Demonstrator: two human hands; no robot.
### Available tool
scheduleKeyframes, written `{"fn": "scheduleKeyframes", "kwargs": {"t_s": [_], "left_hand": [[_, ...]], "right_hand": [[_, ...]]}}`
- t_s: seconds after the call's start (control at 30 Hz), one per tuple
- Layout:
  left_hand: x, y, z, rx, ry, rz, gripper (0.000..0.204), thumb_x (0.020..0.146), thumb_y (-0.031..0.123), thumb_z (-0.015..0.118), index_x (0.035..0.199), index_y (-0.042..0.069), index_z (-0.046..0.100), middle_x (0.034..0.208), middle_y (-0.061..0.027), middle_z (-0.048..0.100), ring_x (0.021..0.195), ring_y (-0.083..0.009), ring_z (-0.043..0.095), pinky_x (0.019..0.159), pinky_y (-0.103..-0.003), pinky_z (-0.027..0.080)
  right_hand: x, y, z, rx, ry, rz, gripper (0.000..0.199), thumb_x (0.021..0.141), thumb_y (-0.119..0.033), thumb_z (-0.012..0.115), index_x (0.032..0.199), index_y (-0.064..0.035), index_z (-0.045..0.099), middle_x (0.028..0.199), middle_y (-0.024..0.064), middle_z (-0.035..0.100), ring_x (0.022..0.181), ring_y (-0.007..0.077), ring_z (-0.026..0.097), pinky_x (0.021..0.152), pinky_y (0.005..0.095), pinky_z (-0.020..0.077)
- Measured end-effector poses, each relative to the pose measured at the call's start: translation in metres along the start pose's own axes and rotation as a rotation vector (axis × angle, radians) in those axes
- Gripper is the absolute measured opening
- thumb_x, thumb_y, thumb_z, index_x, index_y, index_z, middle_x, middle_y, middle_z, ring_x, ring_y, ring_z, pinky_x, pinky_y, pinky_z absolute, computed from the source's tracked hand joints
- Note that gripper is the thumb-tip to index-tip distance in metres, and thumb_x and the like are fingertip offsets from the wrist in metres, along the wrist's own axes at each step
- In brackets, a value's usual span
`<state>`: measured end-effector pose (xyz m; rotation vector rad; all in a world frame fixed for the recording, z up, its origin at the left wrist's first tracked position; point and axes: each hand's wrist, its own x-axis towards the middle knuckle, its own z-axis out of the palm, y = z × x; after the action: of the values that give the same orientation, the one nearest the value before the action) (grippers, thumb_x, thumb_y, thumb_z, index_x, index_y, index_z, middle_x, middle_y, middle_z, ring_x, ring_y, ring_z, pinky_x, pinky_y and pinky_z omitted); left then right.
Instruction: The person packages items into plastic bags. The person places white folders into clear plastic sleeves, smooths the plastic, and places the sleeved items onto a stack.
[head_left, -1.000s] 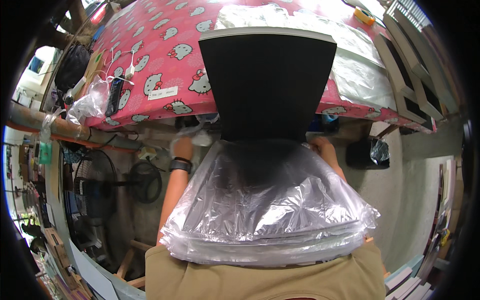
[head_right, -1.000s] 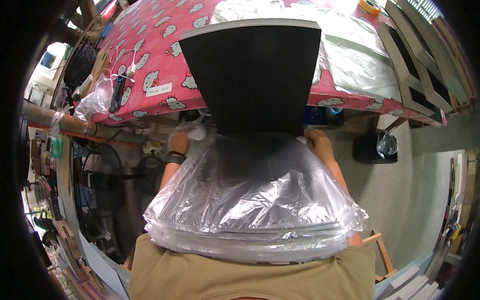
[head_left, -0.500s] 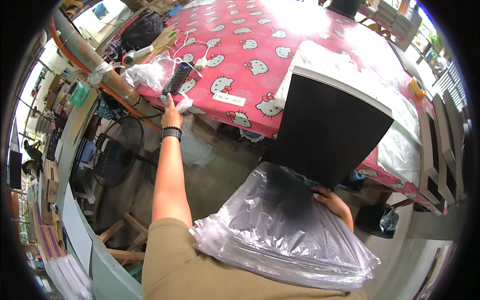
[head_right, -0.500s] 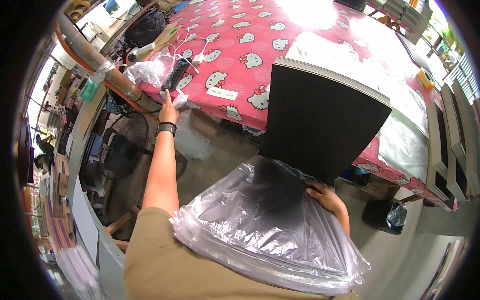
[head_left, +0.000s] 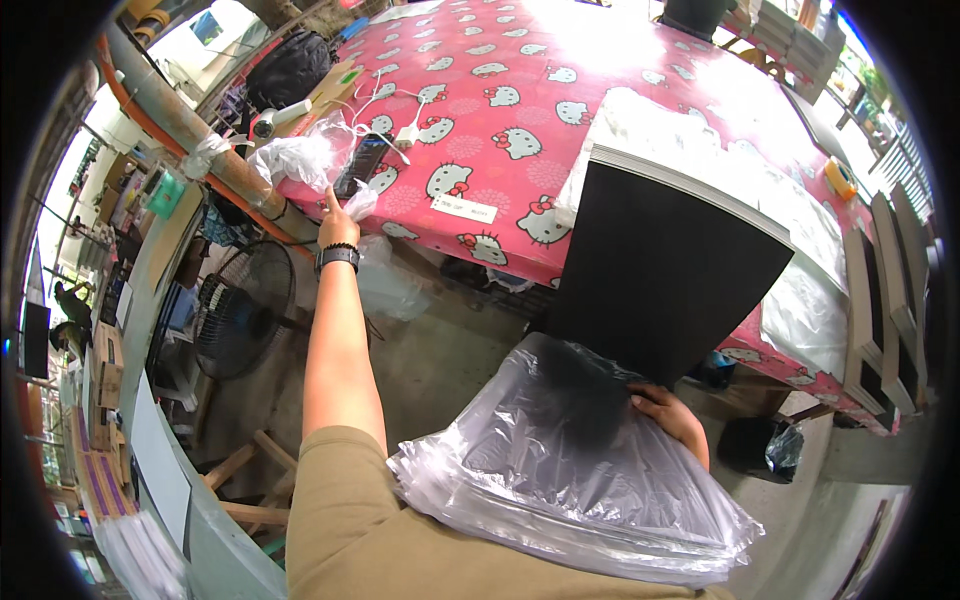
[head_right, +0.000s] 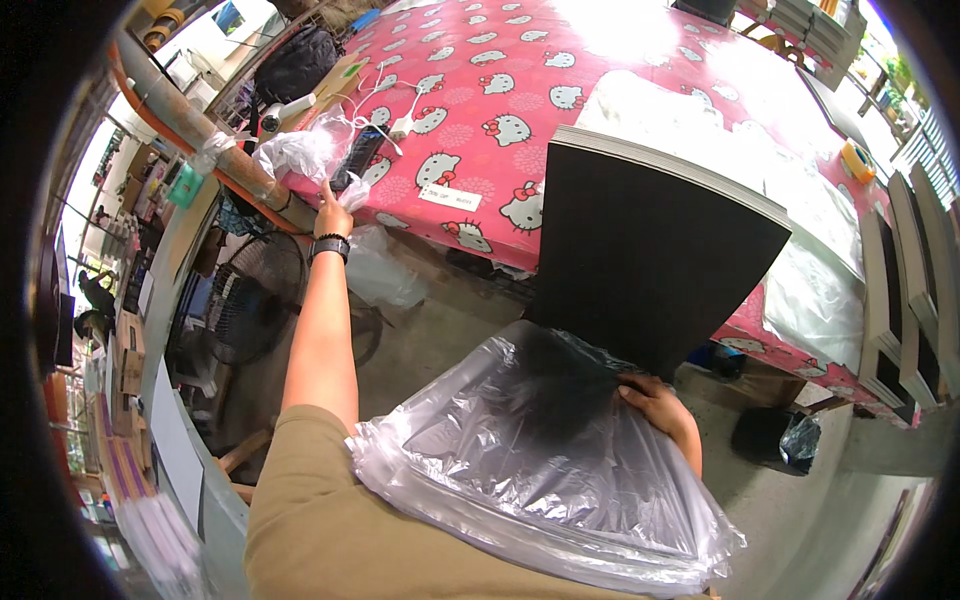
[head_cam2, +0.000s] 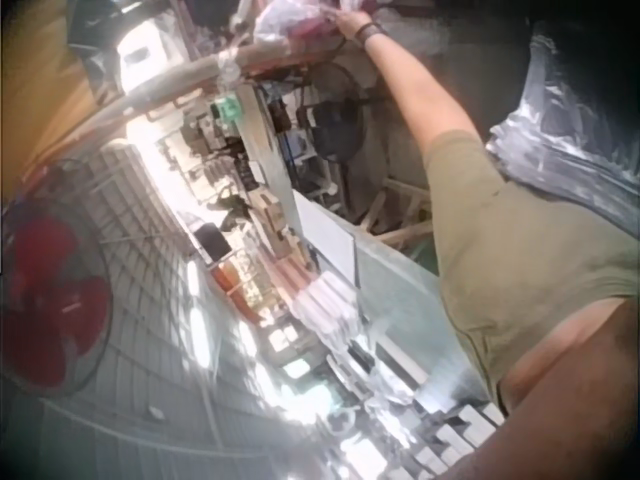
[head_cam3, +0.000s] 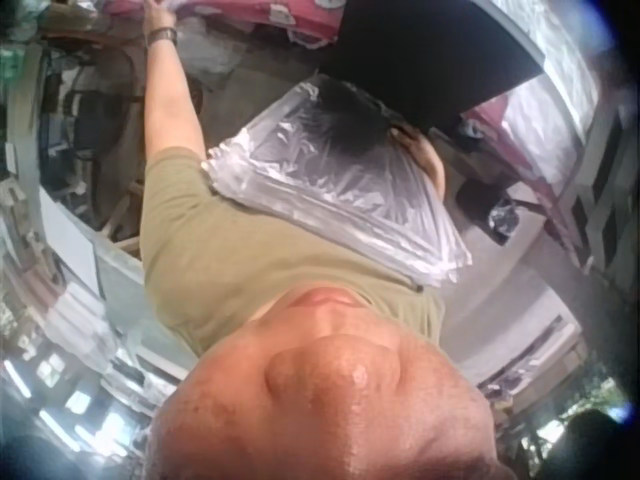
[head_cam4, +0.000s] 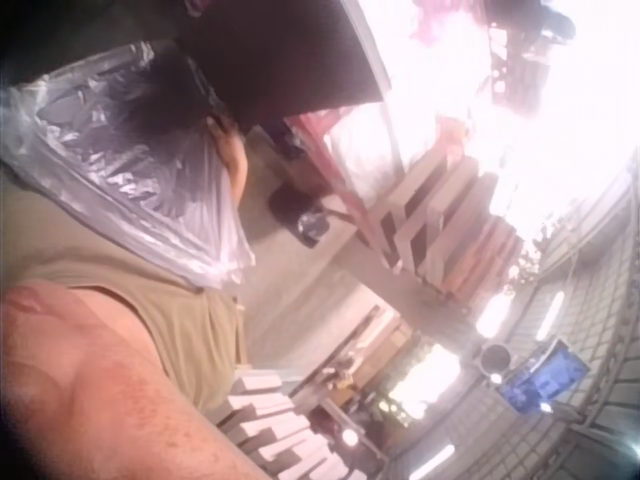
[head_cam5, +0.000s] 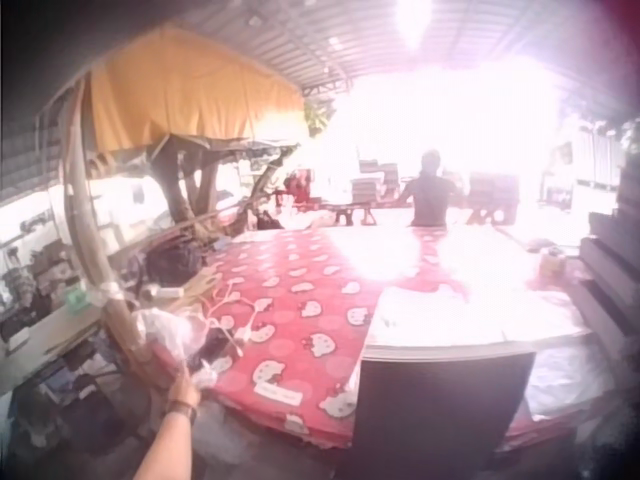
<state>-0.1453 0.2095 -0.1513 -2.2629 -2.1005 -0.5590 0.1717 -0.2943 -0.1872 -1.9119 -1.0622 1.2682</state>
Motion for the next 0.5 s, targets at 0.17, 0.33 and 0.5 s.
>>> {"fn": "scheduleKeyframes", "kwargs": {"t_s": [0.17,0.33,0.5], "left_hand": [[0.013,-0.021,-0.002,0.069,-0.171,0.045,0.071,0.071,0.003,0.053,0.129,0.030,0.022,0.095,-0.0185,0.057,0.086,-0.0350,0.057,0.072,-0.046,0.045],[0.004,-0.007,-0.023,-0.037,0.022,0.044,0.061,0.071,0.004,0.052,0.125,0.014,0.026,0.097,-0.0198,0.056,0.087,-0.0373,0.056,0.073,-0.046,0.044],[-0.054,-0.024,0.022,-0.151,0.050,0.175,0.033,0.069,0.010,0.055,0.101,0.008,0.050,0.087,-0.0197,0.059,0.083,-0.0364,0.056,0.071,-0.046,0.044]], "right_hand": [[0.003,0.007,0.000,0.007,0.010,0.016,0.038,0.082,-0.029,0.052,0.111,-0.0045,0.053,0.113,0.0178,0.050,0.109,0.0281,0.043,0.093,0.0336,0.0317],[0.002,0.005,-0.003,0.028,0.001,0.016,0.038,0.081,-0.029,0.053,0.110,-0.0031,0.053,0.109,0.0182,0.052,0.105,0.0279,0.047,0.090,0.0321,0.0347],[0.002,0.004,-0.002,0.042,0.048,-0.023,0.037,0.081,-0.025,0.055,0.108,-0.0009,0.053,0.104,0.0165,0.056,0.099,0.0250,0.052,0.086,0.0303,0.0379]]}}
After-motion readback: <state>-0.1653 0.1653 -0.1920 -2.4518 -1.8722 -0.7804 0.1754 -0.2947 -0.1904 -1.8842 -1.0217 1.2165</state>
